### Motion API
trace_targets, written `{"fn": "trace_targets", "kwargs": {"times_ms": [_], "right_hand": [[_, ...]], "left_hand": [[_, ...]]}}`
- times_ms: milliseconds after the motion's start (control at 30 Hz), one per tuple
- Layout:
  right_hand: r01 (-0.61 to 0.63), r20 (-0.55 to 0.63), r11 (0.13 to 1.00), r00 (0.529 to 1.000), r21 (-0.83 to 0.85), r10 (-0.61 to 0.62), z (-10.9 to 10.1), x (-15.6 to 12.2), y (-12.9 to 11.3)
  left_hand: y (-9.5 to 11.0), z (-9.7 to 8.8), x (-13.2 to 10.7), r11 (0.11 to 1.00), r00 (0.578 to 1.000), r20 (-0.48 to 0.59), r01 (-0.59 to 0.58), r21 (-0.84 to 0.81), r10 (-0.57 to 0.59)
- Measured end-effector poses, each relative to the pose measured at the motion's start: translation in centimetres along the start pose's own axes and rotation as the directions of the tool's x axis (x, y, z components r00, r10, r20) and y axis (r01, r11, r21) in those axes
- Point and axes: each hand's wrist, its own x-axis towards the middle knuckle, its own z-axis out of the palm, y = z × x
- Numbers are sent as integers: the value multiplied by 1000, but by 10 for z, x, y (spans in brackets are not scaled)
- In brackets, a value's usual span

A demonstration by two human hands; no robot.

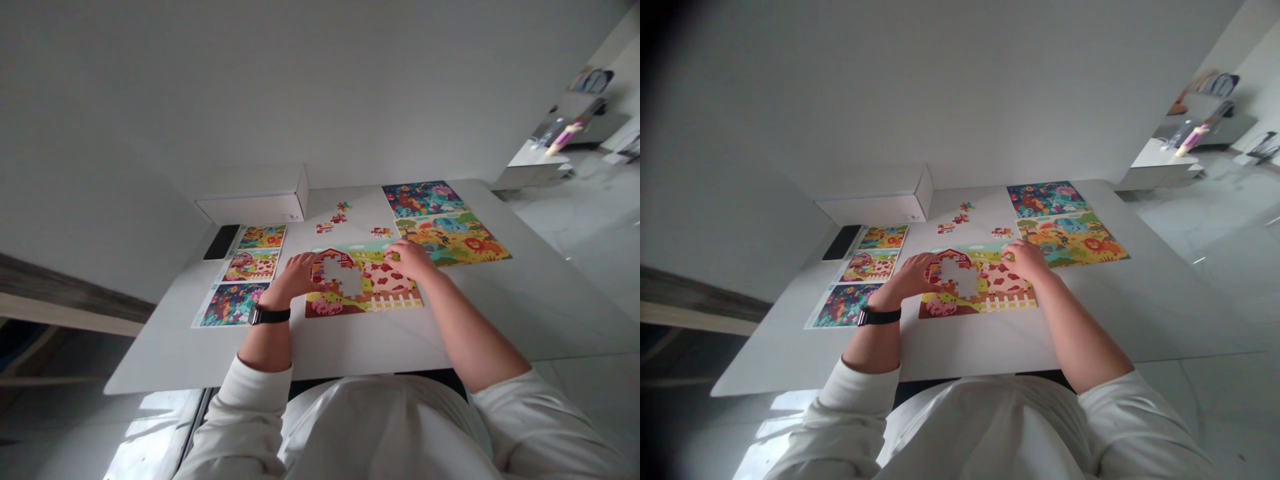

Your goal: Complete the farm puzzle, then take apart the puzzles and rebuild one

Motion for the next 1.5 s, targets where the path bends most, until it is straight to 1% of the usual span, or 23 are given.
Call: {"fn": "trace_targets", "kwargs": {"times_ms": [67,233,333,700,833,933,1000,1067,1133,1200,1267,1367,1433,1500], "right_hand": [[-8,10,1000,1000,-12,8,-2,-1,1],[-12,109,998,994,-57,18,-3,-2,4],[-23,131,998,991,-66,31,-2,-2,5],[-15,79,998,997,-64,20,5,-2,12],[-27,87,997,996,-73,34,4,-3,10],[-25,78,997,996,-76,31,3,-3,8],[-13,49,998,999,-69,16,3,-2,7],[-14,9,998,1000,-57,14,2,-2,6],[-24,-22,999,999,-49,22,2,-1,6],[-29,-26,998,999,-54,27,2,-1,5],[-31,-13,997,999,-64,30,3,-1,2],[-32,5,998,999,-59,32,4,-2,-2],[-31,6,998,999,-54,31,5,-2,-6],[-29,3,998,1000,-47,29,6,-2,-9]], "left_hand": [[0,1,1,1000,1000,1,-2,-10,2],[-2,2,4,1000,1000,22,-13,-19,14],[-3,3,6,1000,999,39,-10,-9,10],[3,2,6,997,998,18,-53,-59,54],[2,2,6,994,997,14,-70,-78,72],[4,1,7,995,998,19,-53,-82,55],[9,1,8,997,1000,-23,-19,-79,17],[16,-1,10,996,991,-131,7,-88,-19],[25,-2,12,993,964,-264,6,-122,-39],[33,-2,14,986,933,-356,-15,-165,-46],[37,-2,16,980,915,-401,-39,-196,-44],[36,1,18,973,904,-425,-63,-223,-39],[33,3,18,967,894,-443,-56,-247,-61],[31,5,19,958,878,-467,-35,-286,-107]]}}
